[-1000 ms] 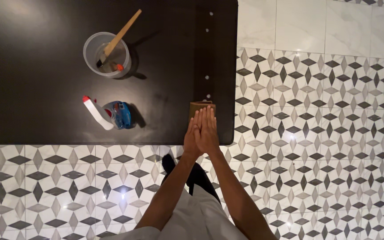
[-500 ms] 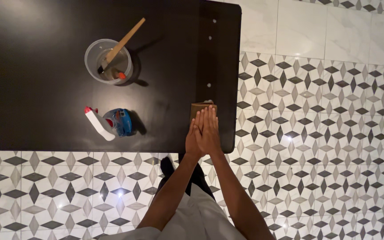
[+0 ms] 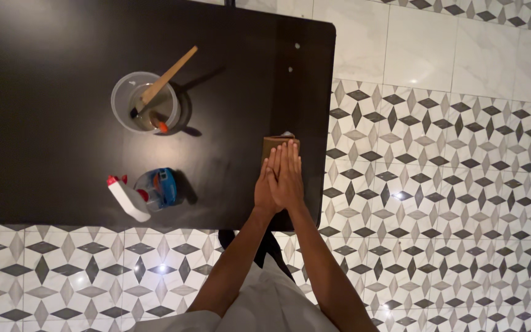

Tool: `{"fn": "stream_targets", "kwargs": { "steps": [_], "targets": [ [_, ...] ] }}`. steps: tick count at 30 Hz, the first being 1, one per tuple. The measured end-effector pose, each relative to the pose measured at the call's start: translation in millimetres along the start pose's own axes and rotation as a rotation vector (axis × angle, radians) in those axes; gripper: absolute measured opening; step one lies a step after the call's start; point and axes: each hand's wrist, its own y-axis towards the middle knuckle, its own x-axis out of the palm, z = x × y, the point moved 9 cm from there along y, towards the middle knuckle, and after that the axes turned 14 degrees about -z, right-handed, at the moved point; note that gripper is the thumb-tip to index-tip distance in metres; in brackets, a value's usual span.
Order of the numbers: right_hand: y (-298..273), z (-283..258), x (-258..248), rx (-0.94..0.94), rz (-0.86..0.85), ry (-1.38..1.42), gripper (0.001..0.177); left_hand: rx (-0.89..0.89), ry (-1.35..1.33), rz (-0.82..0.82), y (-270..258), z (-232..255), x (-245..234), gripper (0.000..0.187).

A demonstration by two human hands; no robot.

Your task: The person cleans a dark table surface using a spray bottle, a cloth, and a brush. They spray the table, wipe it with the cloth, and use the brush to scrub the surface. The person repeats these actions, moving the cleaning supplies around the table as they work.

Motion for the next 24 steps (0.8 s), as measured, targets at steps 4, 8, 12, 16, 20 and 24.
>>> {"fn": "stream_targets", "kwargs": {
  "steps": [4, 8, 12, 16, 20, 24],
  "targets": [
    [14, 2, -5, 0.001, 0.0, -0.007, 0.075, -0.01, -0.006, -0.021, 14, -3, -3, 0.085],
    [27, 3, -10, -0.008, 0.005, -0.003, 0.074, -0.006, -0.028, 0.019, 26, -8, -9, 0.084],
    [42, 7, -14, 0.001, 0.011, -0.008, 0.075, 0.0, -0.06, 0.02, 39, -13, -14, 0.084],
    [54, 6, -20, -0.013, 0.019, -0.001, 0.074, -0.026, 0.065, -0.01, 53, -15, -19, 0.083],
    [69, 8, -29, -0.014, 0.019, 0.01, 0.075, -0.02, 0.037, -0.043, 71, -20, -23, 0.087],
    [86, 9, -34, -0.016, 0.032, 0.007, 0.074, -0.019, 0.044, -0.059, 88, -25, -29, 0.088]
  ]
}}
